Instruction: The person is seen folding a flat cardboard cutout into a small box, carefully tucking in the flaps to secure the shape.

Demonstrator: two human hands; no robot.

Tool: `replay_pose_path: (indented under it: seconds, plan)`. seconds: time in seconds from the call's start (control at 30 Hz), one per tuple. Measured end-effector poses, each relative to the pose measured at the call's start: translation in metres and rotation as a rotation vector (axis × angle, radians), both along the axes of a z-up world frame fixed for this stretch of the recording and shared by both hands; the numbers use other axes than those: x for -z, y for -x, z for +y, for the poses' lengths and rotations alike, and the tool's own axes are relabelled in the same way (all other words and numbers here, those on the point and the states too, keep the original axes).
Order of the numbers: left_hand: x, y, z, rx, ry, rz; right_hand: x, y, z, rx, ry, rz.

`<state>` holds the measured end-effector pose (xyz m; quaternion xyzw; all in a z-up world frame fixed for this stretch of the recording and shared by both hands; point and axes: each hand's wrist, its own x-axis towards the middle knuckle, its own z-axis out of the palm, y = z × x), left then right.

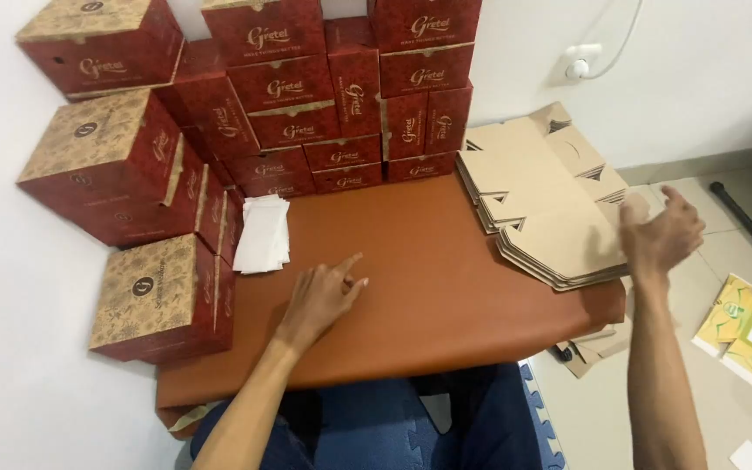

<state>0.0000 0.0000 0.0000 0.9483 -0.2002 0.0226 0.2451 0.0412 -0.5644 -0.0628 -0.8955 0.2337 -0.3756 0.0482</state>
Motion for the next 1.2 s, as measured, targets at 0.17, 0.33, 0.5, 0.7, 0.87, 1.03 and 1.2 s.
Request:
replay_pose_path:
  seconds: [0.17,0.33,0.5,0.7,0.87,1.03,1.2]
  plan:
    - [0.005,-0.007,0.002,-0.022,0.006,0.012,0.004,0.009,-0.029,-0.126,-0.591,0.053]
    - [0.014,-0.015,0.002,-0.034,-0.026,0.065,0.02,0.006,-0.041,-0.131,-0.639,-0.038]
    - [0.025,-0.023,0.002,-0.01,-0.05,0.078,0.029,-0.005,-0.049,-0.174,-0.293,-0.293]
    - [0.002,-0.008,-0.001,-0.042,0.008,0.03,-0.031,0.023,-0.024,-0.41,-0.491,-0.225]
    - [0.01,-0.013,0.0,-0.024,0.004,0.048,-0.055,0.048,-0.017,-0.349,-0.617,-0.128]
    - [0.001,-0.005,-0.001,-0.041,0.011,0.056,-0.083,0.082,0.011,-0.26,-0.897,0.024]
    - [0.003,-0.004,0.0,0.014,0.029,0.044,-0.091,0.133,0.055,-0.289,-1.179,0.124]
